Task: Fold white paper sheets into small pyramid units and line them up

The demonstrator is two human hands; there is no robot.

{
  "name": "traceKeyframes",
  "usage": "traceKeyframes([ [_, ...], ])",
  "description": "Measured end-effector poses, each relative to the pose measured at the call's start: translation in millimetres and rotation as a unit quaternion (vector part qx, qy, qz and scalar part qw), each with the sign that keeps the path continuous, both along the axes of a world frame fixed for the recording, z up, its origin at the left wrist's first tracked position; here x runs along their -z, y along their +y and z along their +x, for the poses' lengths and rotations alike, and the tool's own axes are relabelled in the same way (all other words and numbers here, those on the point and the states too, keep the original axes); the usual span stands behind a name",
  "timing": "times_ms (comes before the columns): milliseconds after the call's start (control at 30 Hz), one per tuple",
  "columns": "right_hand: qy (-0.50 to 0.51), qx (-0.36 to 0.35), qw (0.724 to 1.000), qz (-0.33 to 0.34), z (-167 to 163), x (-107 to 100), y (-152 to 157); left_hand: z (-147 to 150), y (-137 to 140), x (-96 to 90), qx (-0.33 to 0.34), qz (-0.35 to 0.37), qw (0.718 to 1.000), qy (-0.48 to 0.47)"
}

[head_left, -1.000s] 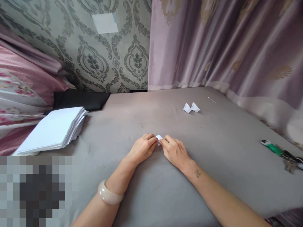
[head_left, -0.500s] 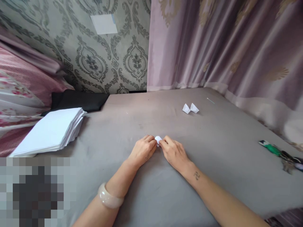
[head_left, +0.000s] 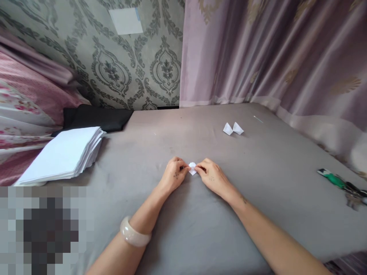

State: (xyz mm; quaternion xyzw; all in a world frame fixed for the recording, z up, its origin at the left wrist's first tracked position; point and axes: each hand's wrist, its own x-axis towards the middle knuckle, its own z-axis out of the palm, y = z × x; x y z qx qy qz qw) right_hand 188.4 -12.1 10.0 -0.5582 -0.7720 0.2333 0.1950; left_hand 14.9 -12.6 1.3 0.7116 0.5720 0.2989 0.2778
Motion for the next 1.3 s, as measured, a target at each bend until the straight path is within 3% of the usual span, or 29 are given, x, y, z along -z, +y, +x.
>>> traceKeyframes([
  [233,0.013,0.011,0.998,-0.06,0.9,-2.8,14.0,0.8,2.4,0.0,-0.005,-0.006,1.0,0.001],
  [567,-0.116,0.005,0.986,-0.117,-9.5,-24.0,23.4,3.0,3.2,-8.8,-0.039,-0.042,0.998,0.032],
  [833,-0.132,-0.01,0.979,-0.153,-8.7,-35.2,35.1,3.0,12.3,-13.8,-0.032,-0.1,0.991,0.089],
  [967,-0.185,-0.043,0.957,-0.218,-7.8,-41.5,45.6,1.7,13.1,-11.9,-0.045,-0.08,0.993,0.077],
  [1133,-0.269,-0.06,0.938,-0.212,-12.2,-52.0,55.8,-1.1,16.4,-4.2,-0.026,-0.079,0.996,0.042],
  [1300,-0.286,-0.067,0.933,-0.208,-15.0,-55.6,53.6,-1.6,19.7,1.6,-0.008,-0.072,0.997,0.014],
])
